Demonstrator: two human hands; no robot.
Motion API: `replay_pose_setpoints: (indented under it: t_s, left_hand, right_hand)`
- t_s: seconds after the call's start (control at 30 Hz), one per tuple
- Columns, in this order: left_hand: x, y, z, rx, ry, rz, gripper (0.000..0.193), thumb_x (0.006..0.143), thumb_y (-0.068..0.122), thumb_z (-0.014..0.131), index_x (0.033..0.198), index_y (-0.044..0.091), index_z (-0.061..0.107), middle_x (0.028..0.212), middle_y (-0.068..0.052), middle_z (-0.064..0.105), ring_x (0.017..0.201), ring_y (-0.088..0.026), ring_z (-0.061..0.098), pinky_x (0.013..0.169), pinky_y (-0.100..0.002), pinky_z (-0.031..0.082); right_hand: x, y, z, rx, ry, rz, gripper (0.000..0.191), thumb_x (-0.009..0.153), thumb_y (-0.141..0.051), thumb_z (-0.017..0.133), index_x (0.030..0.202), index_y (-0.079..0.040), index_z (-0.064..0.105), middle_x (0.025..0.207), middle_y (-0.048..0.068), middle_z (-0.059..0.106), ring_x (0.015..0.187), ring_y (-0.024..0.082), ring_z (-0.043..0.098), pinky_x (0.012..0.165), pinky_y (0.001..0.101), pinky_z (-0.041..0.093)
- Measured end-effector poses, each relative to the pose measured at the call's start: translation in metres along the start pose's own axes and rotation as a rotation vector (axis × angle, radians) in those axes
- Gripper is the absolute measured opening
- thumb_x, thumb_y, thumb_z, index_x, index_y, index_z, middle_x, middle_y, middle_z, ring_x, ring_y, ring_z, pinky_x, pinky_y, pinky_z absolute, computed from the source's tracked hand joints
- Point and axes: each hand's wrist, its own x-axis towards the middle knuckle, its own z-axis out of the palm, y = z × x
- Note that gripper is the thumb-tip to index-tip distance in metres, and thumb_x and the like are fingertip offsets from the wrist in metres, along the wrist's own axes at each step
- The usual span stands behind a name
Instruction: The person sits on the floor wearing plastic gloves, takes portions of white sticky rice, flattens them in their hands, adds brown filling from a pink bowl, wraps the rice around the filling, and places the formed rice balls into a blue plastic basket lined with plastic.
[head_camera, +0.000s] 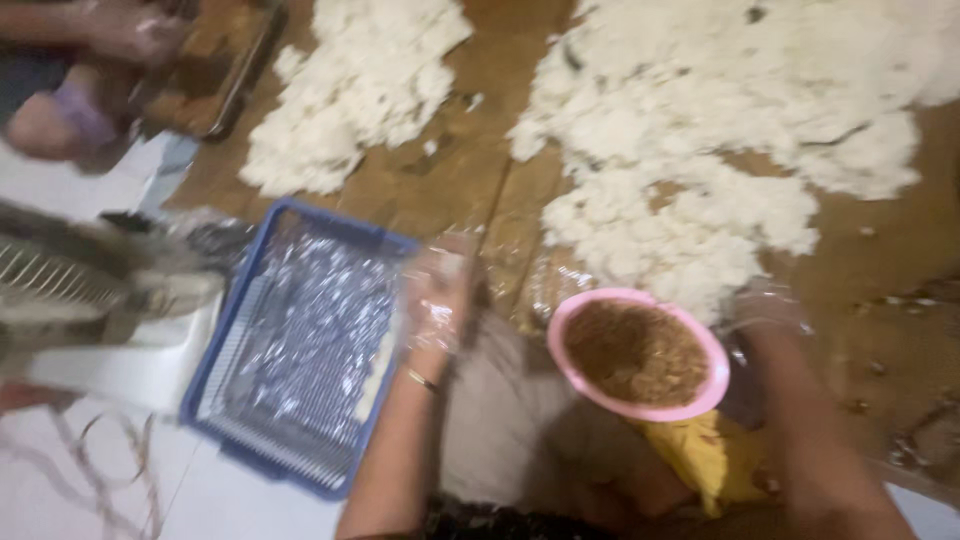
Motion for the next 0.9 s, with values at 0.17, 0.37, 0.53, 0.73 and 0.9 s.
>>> replay_pose_setpoints:
  t_s: [0.17,0.37,0.53,0.73,0.9]
  left_hand:
    - [0.005,-0.159,-0.145,0.923,-0.349,-0.157,0.032,0.089,0.034,0.067,0.096,0.004,0.077,0.099,-0.019,0.074,0.095,-0.036,0.071,0.088,-0.047,0.054]
    - [-0.073,-0.250,-0.160,0.787,-1.128,-0.256,0.026,0.085,0.029,0.069,0.105,0.014,0.076,0.114,-0.011,0.073,0.108,-0.028,0.069,0.094,-0.039,0.054]
    - [-0.096,-0.253,-0.137,0.706,-1.041,0.156,0.027,0.084,0.028,0.068,0.109,0.023,0.077,0.122,-0.005,0.073,0.117,-0.024,0.067,0.099,-0.033,0.054]
    - [-0.072,-0.184,-0.117,0.611,-0.675,-0.230,0.044,0.092,0.032,0.069,0.130,0.012,0.065,0.122,-0.021,0.068,0.110,-0.037,0.066,0.096,-0.043,0.053]
    - [-0.029,-0.023,-0.093,-0.161,0.109,0.085,0.044,0.092,0.018,0.068,0.131,-0.002,0.061,0.129,-0.021,0.064,0.119,-0.035,0.062,0.102,-0.042,0.049]
  right_hand:
    - [-0.027,0.001,0.001,-0.092,-0.183,0.028,0.062,0.088,-0.022,0.071,0.147,-0.008,0.057,0.126,0.023,0.059,0.102,0.036,0.065,0.090,0.0493,0.054]
    - [-0.066,0.011,0.016,0.430,-0.003,-0.018,0.064,0.088,-0.022,0.072,0.149,-0.009,0.056,0.127,0.023,0.058,0.103,0.037,0.065,0.090,0.0500,0.054]
    - [-0.071,0.013,0.055,0.546,0.238,-0.271,0.065,0.085,-0.018,0.075,0.148,-0.009,0.058,0.126,0.026,0.060,0.103,0.038,0.065,0.089,0.0496,0.055]
    - [-0.040,0.026,0.045,1.526,0.204,-0.032,0.059,0.079,-0.013,0.066,0.138,-0.010,0.060,0.127,0.018,0.064,0.099,0.029,0.067,0.084,0.0451,0.057]
    - [-0.047,0.018,0.040,0.669,0.398,-0.109,0.037,0.090,-0.027,0.074,0.121,-0.008,0.066,0.123,0.017,0.065,0.109,0.037,0.065,0.097,0.0478,0.053]
